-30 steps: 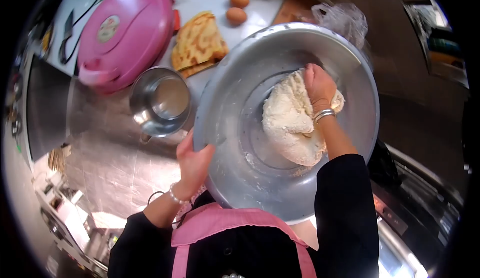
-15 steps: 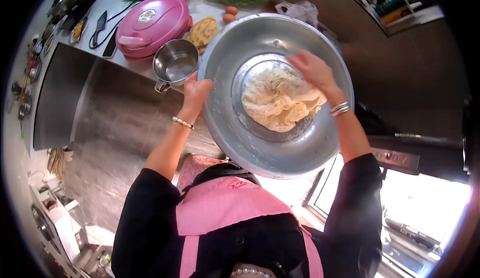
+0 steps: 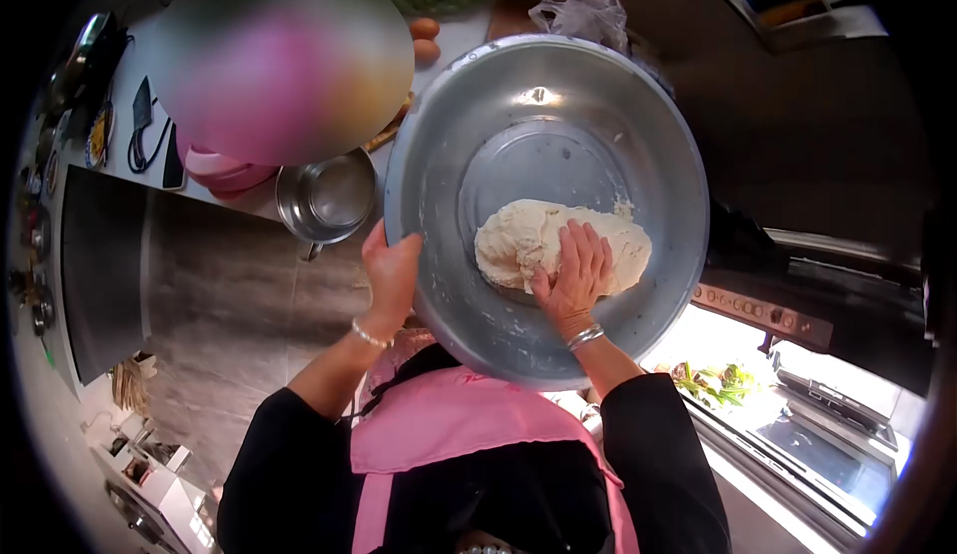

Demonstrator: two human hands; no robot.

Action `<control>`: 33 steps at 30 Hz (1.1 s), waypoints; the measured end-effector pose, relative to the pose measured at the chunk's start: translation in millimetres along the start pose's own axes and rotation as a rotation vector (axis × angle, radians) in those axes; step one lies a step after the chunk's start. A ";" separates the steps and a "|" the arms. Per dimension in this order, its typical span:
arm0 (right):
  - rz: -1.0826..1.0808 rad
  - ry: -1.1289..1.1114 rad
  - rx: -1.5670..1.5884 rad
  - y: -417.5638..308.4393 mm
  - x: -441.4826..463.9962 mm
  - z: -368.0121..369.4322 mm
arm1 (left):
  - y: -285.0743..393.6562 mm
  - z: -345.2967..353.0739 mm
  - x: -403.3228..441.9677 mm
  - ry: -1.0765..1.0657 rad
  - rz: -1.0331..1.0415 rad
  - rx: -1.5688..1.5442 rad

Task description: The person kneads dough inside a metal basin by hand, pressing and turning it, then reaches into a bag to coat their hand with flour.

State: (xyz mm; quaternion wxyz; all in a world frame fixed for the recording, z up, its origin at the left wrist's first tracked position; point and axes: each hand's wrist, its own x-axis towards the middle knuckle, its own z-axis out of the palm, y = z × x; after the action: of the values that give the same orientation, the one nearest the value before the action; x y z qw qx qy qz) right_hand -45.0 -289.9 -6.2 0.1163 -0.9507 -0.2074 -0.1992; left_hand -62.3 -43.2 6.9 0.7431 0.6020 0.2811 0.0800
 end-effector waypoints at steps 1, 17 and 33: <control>0.010 0.004 -0.007 3.6 12.3 9.9 | 2.9 2.1 2.4 0.008 -0.002 0.025; 0.234 -0.178 0.107 56.2 170.7 105.1 | 0.8 -8.8 4.5 -0.059 -0.123 0.204; -0.169 -0.795 0.279 1.7 139.1 54.1 | -16.2 -3.1 9.9 0.070 0.156 0.006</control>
State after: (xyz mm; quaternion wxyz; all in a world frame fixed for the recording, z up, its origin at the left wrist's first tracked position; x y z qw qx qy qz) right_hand 89.6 -226.6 4.6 0.1380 -0.9083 -0.3383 0.2039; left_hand -59.2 -40.4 -11.9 0.7225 0.6212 0.2593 0.1578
